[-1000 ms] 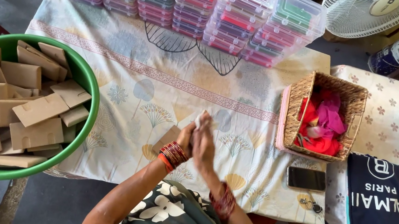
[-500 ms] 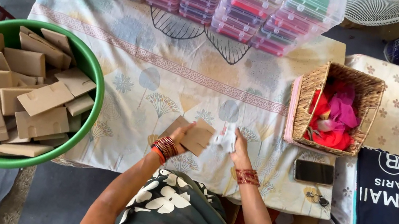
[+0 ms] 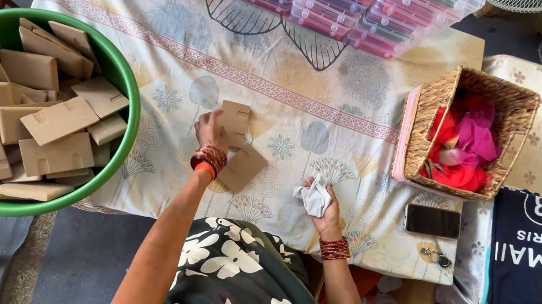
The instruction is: The person wipes small cardboard pieces with a white cloth on a table, then places them into a green bowl. Later, the person picks a pink fabric from a basket, spreads it on the table, and places two cardboard pieces on it.
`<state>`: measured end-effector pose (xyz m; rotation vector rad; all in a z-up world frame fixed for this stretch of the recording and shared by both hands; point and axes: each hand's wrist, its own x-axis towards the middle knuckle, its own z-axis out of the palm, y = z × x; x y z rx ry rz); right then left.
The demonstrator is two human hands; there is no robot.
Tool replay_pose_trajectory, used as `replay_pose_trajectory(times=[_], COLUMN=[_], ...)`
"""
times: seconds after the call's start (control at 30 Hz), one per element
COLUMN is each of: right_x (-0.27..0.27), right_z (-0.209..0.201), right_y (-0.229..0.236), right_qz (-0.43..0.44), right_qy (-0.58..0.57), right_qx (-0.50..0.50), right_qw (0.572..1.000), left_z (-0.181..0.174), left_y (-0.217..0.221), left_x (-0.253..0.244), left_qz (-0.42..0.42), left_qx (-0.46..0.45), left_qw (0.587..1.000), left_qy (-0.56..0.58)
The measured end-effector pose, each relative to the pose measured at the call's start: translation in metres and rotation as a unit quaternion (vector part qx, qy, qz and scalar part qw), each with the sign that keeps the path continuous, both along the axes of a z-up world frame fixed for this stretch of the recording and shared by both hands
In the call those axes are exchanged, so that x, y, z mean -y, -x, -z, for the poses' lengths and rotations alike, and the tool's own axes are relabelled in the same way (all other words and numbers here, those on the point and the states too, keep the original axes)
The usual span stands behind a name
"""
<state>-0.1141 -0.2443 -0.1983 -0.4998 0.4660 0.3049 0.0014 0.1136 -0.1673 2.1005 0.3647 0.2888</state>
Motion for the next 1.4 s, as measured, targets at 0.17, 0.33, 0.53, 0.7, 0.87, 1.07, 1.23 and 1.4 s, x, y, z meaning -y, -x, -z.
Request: replay_pose_trajectory(times=[0.17, 0.33, 0.53, 0.7, 0.87, 1.07, 1.23, 1.4], right_x=[0.001, -0.005, -0.04, -0.107, -0.156, -0.127, -0.141, -0.159], right_z=[0.008, -0.007, -0.049, -0.107, -0.144, -0.134, -0.163, -0.196], right_y=[-0.002, -0.004, -0.029, -0.042, -0.022, -0.069, -0.06, -0.034], right_qz=[0.005, 0.019, 0.011, -0.043, -0.079, -0.097, -0.092, -0.084], right_qy=[-0.001, -0.015, -0.005, 0.39, 0.627, 0.656, 0.619, 0.677], right_qx=[-0.004, -0.026, -0.046, 0.03, 0.26, 0.252, 0.167, 0.38], right_qw=[1.0, 0.999, 0.999, 0.919, 0.73, 0.704, 0.762, 0.625], left_z=[-0.047, -0.059, 0.031, -0.008, 0.019, -0.052, -0.049, 0.083], left_y=[0.045, 0.075, 0.072, 0.059, 0.027, 0.05, 0.03, 0.009], left_x=[0.023, 0.04, 0.058, 0.1, 0.117, 0.133, 0.135, 0.131], left_qz=[0.117, 0.182, 0.213, 0.121, 0.092, 0.104, 0.134, 0.155], left_qx=[-0.153, -0.25, -0.247, -0.268, -0.238, -0.225, -0.202, -0.162], left_qw=[0.96, 0.925, 0.936, 0.807, 0.74, 0.67, 0.69, 0.677], left_qy=[-0.201, -0.221, 0.134, 0.512, 0.622, 0.7, 0.682, 0.701])
